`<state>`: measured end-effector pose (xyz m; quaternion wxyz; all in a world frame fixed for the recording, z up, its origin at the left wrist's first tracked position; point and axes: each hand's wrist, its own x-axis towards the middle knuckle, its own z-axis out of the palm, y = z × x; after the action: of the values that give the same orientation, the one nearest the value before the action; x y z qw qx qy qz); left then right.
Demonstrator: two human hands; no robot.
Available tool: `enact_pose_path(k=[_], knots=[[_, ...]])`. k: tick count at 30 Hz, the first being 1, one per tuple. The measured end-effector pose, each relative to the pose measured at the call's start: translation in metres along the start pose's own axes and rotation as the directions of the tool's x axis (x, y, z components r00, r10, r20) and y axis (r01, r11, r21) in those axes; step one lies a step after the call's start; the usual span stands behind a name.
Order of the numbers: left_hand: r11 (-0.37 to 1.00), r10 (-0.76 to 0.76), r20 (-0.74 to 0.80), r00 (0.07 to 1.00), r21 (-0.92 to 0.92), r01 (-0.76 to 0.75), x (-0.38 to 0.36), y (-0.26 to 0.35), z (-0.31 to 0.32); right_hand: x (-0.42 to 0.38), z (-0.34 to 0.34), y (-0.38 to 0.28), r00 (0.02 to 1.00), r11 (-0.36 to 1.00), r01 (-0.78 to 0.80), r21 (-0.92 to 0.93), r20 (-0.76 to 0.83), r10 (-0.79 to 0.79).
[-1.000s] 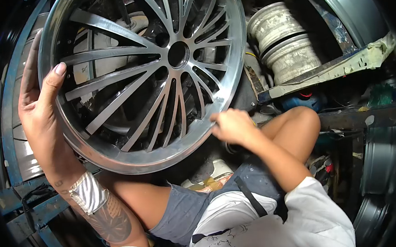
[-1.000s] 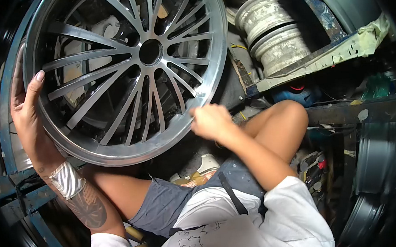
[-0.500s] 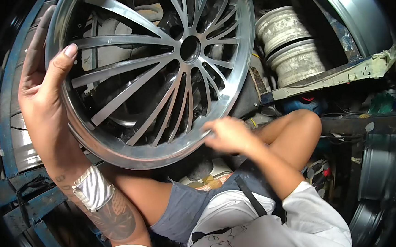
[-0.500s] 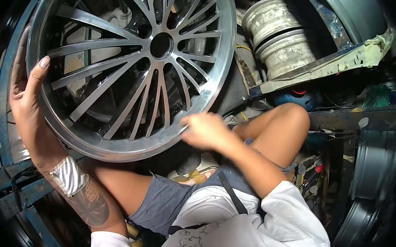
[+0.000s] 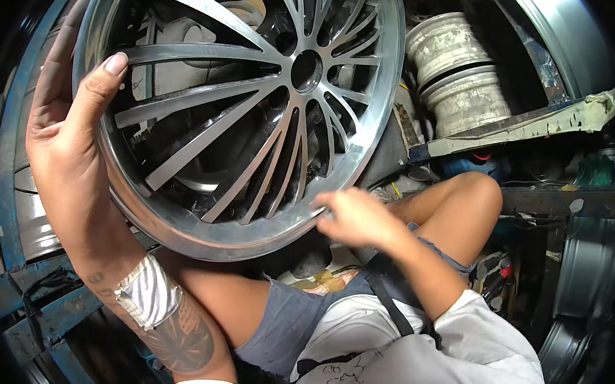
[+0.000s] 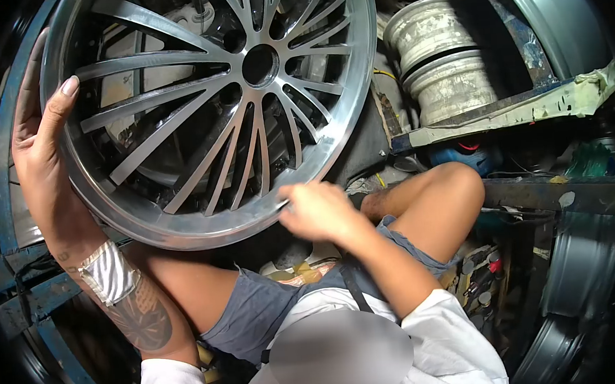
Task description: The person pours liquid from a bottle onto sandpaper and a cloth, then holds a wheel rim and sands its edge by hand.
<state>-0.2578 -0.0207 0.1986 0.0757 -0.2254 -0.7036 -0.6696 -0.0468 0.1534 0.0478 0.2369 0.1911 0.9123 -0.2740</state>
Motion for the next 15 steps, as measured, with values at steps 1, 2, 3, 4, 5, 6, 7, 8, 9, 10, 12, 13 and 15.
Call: enact_pose_path(k=[1,2,3,4,5,6,7,8,9,10,12,13,15], knots=[[1.000,-0.008,0.000,1.000,-0.002,0.008,0.000,-0.001,-0.001,-0.007,0.001,-0.010,1.000,0.999,0.031,0.016,0.005,-0.031],[1.000,-0.015,0.000,1.000,-0.004,0.015,0.000,-0.003,-0.001,-0.004,0.010,-0.001,0.996,0.989,0.089,0.121,-0.034,-0.086],[0.999,-0.052,0.021,0.998,-0.002,0.052,0.003,-0.007,-0.009,0.003,0.006,0.011,0.996,0.970,0.052,0.236,0.055,-0.067],[0.999,-0.043,0.032,0.999,-0.021,0.044,0.004,-0.007,-0.011,0.005,-0.001,0.015,0.998,0.976,-0.002,0.218,0.067,-0.013],[0.999,-0.035,0.044,0.998,-0.040,0.037,0.006,-0.008,-0.012,0.006,-0.007,0.016,0.997,0.979,-0.052,0.199,0.075,0.037],[0.997,0.012,0.050,0.999,-0.080,-0.008,0.006,-0.008,-0.008,0.005,0.004,0.016,1.000,0.989,0.007,0.147,0.012,-0.009],[0.991,0.060,0.059,0.996,-0.122,-0.052,0.006,-0.006,-0.004,-0.004,0.005,0.001,0.998,0.971,0.048,0.235,0.034,-0.058],[0.994,0.051,0.042,0.998,-0.100,-0.047,0.005,-0.004,-0.002,-0.007,0.009,-0.005,0.997,0.972,0.070,0.222,0.011,-0.074],[0.995,0.034,0.041,0.999,-0.090,-0.031,0.005,-0.002,-0.001,-0.009,0.012,-0.008,0.996,0.974,0.090,0.210,-0.011,-0.090],[0.997,0.017,0.045,0.999,-0.081,-0.013,0.005,-0.002,-0.002,-0.001,0.014,0.007,0.993,0.949,0.116,0.292,0.004,-0.122],[0.997,0.058,0.015,0.998,-0.042,-0.057,0.005,-0.003,-0.001,0.012,-0.003,0.031,1.000,0.986,-0.023,0.168,-0.012,0.025],[0.998,0.044,0.018,0.999,-0.042,-0.044,0.004,-0.003,-0.002,0.014,-0.010,0.034,0.995,0.989,-0.075,0.130,-0.053,0.083],[0.999,0.017,0.017,1.000,-0.051,-0.017,0.003,-0.003,-0.002,0.006,0.004,0.015,0.996,0.999,-0.049,-0.018,-0.072,0.047]])
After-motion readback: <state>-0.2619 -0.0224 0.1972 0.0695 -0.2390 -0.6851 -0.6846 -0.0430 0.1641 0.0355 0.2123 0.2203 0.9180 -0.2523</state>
